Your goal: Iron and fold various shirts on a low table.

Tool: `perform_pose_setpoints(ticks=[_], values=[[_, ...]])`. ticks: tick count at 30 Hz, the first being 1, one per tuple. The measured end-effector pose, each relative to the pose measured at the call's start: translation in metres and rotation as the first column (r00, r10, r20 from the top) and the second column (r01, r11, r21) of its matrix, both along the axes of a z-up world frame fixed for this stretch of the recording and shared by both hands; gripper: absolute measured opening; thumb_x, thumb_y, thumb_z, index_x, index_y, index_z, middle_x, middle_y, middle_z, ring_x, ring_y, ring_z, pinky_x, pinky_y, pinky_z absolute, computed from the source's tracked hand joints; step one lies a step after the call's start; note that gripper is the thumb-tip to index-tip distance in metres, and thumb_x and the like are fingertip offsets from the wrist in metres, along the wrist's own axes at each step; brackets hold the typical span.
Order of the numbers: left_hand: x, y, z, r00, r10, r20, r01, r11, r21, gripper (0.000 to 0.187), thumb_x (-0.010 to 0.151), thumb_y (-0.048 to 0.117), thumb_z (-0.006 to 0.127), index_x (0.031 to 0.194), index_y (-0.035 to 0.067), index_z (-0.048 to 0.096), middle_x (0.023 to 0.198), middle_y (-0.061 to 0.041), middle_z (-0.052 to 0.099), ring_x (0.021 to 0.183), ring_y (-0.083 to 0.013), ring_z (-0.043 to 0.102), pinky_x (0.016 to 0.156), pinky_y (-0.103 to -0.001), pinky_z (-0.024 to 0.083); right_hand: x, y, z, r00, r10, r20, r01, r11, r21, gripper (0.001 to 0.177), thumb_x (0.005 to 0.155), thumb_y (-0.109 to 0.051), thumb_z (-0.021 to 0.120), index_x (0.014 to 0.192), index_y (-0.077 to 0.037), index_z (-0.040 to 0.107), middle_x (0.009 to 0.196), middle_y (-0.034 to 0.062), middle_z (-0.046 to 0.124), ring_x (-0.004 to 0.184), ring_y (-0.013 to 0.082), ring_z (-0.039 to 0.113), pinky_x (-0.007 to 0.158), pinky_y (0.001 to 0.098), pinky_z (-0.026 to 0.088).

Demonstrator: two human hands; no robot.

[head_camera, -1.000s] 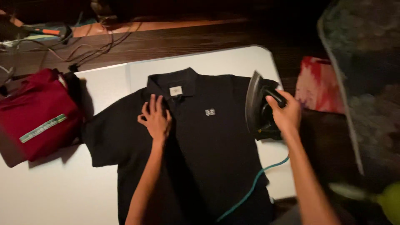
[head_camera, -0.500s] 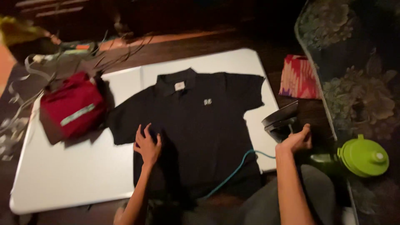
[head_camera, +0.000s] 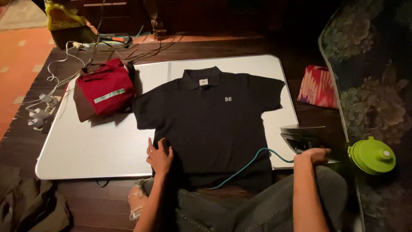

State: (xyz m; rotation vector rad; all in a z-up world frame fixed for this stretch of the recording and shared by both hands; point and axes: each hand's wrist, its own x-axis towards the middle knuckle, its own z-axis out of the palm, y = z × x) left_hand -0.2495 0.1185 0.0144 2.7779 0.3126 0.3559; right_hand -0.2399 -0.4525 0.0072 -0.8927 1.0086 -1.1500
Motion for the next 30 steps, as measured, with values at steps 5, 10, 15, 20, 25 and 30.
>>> perform_pose_setpoints(ticks=[5,10,15,20,25,30], values=[[-0.007,0.013,0.005,0.976,0.203,-0.078,-0.211,0.971,-0.117,0.059,0.085,0.036,0.076,0.140,0.028,0.056,0.149,-0.014,0.049,0.125,-0.0397,0.054,0.097,-0.057,0.048,-0.017,-0.014,-0.034,0.999,0.037,-0.012,-0.037,0.999,-0.013,0.048,0.101,-0.035,0.056,0.134,0.000,0.049,0.136,0.0181,0.055,0.119,0.0306,0.052,0.107,0.0404,0.039],[-0.012,0.030,-0.004,0.973,0.231,-0.007,-0.211,0.879,-0.427,0.056,0.088,0.025,0.074,0.139,0.017,0.054,0.118,-0.022,0.066,0.104,-0.0405,0.066,0.089,-0.049,0.053,-0.058,0.062,-0.019,0.973,0.229,-0.037,-0.231,0.972,-0.044,0.054,0.103,-0.031,0.056,0.146,-0.007,0.034,0.150,0.0183,0.044,0.134,0.0301,0.047,0.117,0.0397,0.034],[-0.013,0.022,0.021,0.956,0.147,0.254,-0.014,0.887,-0.462,0.042,0.090,0.015,0.070,0.132,0.015,0.061,0.105,-0.018,0.074,0.097,-0.0401,0.071,0.083,-0.048,0.054,-0.100,0.153,0.002,0.836,0.313,-0.450,-0.502,0.767,-0.400,0.084,0.094,-0.004,0.071,0.158,-0.005,0.017,0.160,0.0253,0.024,0.150,0.0363,0.028,0.120,0.0439,0.028],[-0.016,0.019,0.029,0.969,0.214,0.123,-0.137,0.880,-0.455,0.046,0.089,0.026,0.071,0.131,0.014,0.059,0.110,-0.017,0.075,0.093,-0.0419,0.071,0.080,-0.051,0.055,-0.091,0.195,0.044,0.290,0.299,-0.909,-0.913,-0.199,-0.357,0.054,0.065,0.008,0.072,0.115,-0.011,0.068,0.127,0.0197,0.060,0.120,0.0407,0.055,0.105,0.0464,0.042],[-0.012,0.039,0.017,0.895,0.278,-0.350,-0.331,0.938,-0.101,0.053,0.089,0.054,0.071,0.125,0.015,0.064,0.107,-0.022,0.074,0.100,-0.0456,0.069,0.083,-0.055,0.055,-0.082,0.192,0.028,0.225,-0.182,-0.957,-0.854,-0.510,-0.103,0.044,0.071,-0.004,0.079,0.112,-0.014,0.068,0.106,0.0097,0.065,0.112,0.0310,0.062,0.115,0.0581,0.036],[-0.010,0.045,0.015,0.912,0.256,-0.320,-0.327,0.925,-0.194,0.046,0.093,0.053,0.063,0.122,0.017,0.068,0.104,-0.023,0.074,0.098,-0.0480,0.068,0.082,-0.057,0.055,-0.081,0.173,0.021,0.010,-0.306,-0.952,-0.791,-0.585,0.180,0.037,0.069,-0.013,0.083,0.105,-0.012,0.071,0.099,0.0114,0.070,0.101,0.0340,0.066,0.107,0.0551,0.042]])
